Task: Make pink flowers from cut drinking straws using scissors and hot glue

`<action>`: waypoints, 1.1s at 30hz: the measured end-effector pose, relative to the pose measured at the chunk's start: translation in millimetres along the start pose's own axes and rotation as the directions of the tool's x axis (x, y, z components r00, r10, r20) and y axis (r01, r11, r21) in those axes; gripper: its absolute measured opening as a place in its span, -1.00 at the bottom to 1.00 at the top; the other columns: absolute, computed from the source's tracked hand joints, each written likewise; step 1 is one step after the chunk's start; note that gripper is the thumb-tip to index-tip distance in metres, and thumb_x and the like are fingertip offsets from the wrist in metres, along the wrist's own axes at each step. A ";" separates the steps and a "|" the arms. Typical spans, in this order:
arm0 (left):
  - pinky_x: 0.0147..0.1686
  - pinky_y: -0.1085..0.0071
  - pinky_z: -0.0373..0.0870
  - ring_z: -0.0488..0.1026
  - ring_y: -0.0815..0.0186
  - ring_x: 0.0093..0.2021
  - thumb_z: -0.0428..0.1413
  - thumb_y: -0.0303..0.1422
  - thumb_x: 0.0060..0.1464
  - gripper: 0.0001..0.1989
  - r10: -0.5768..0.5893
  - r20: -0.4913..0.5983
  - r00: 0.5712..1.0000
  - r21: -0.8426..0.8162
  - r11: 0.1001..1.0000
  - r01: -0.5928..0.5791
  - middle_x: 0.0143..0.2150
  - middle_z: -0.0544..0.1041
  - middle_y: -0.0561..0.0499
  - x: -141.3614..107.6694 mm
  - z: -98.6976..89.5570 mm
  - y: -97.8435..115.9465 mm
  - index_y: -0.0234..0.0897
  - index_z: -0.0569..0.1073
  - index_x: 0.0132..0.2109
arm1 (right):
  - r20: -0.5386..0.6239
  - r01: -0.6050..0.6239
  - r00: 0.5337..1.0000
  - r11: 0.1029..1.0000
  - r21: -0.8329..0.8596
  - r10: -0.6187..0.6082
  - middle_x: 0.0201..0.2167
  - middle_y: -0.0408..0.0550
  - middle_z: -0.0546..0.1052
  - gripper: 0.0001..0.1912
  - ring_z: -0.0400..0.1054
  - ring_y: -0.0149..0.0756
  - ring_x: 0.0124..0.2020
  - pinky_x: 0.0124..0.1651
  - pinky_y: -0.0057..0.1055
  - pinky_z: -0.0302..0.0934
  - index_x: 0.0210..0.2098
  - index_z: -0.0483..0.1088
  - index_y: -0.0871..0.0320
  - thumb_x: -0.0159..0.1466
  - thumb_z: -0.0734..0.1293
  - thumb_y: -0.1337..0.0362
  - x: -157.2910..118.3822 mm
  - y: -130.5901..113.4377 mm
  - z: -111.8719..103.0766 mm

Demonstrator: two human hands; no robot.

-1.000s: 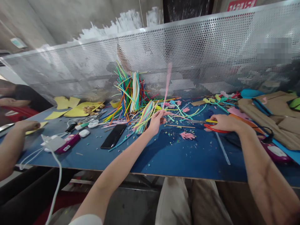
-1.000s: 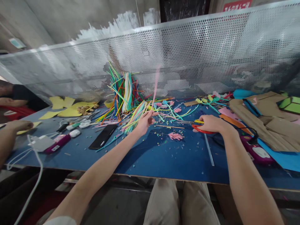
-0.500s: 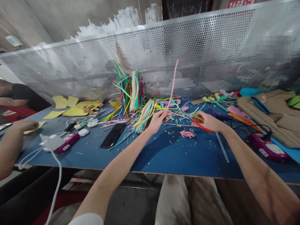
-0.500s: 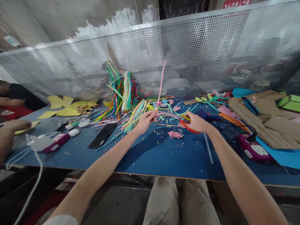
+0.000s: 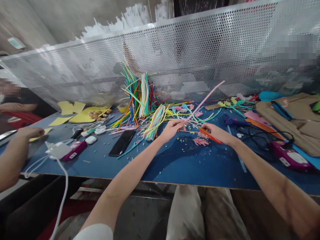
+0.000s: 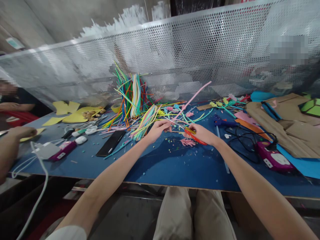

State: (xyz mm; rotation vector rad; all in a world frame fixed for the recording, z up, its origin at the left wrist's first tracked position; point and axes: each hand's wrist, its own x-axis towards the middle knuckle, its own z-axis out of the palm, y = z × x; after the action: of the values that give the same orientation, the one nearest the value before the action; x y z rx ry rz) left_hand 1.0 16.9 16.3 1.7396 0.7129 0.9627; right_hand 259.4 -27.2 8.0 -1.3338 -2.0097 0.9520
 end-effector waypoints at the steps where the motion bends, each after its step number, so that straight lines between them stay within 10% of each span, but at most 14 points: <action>1: -0.42 0.45 0.20 0.33 0.39 -0.46 0.13 -0.15 0.19 -0.66 -0.003 0.000 1.000 -0.001 1.000 0.003 -0.42 0.57 -0.03 -0.1 -0.4 0.3 -0.33 0.62 -0.11 | -0.006 0.006 1.000 1.000 0.005 -0.006 -0.27 -0.09 0.53 -0.50 0.38 -0.22 -0.28 -0.19 -0.32 0.26 -0.24 0.36 0.10 0.13 0.42 -0.19 0.5 -0.8 0.9; 33: -0.48 0.46 0.12 0.26 0.44 -0.52 0.19 -0.11 0.11 -0.64 -0.026 -0.102 0.994 0.053 0.998 0.031 -0.39 0.62 -0.05 -1.3 -2.4 6.6 -0.35 0.63 -0.20 | -0.021 -0.026 0.999 0.993 0.118 0.029 -0.30 -0.16 0.47 -0.49 0.37 -0.30 -0.31 -0.16 -0.29 0.31 -0.17 0.30 0.08 0.12 0.44 -0.15 -1.2 -7.5 17.1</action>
State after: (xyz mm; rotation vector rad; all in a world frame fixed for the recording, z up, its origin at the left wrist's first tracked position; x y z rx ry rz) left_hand -1.6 14.8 22.7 1.7326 0.8337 1.0258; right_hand 242.9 -34.7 3.7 -1.3051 -1.8922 1.0471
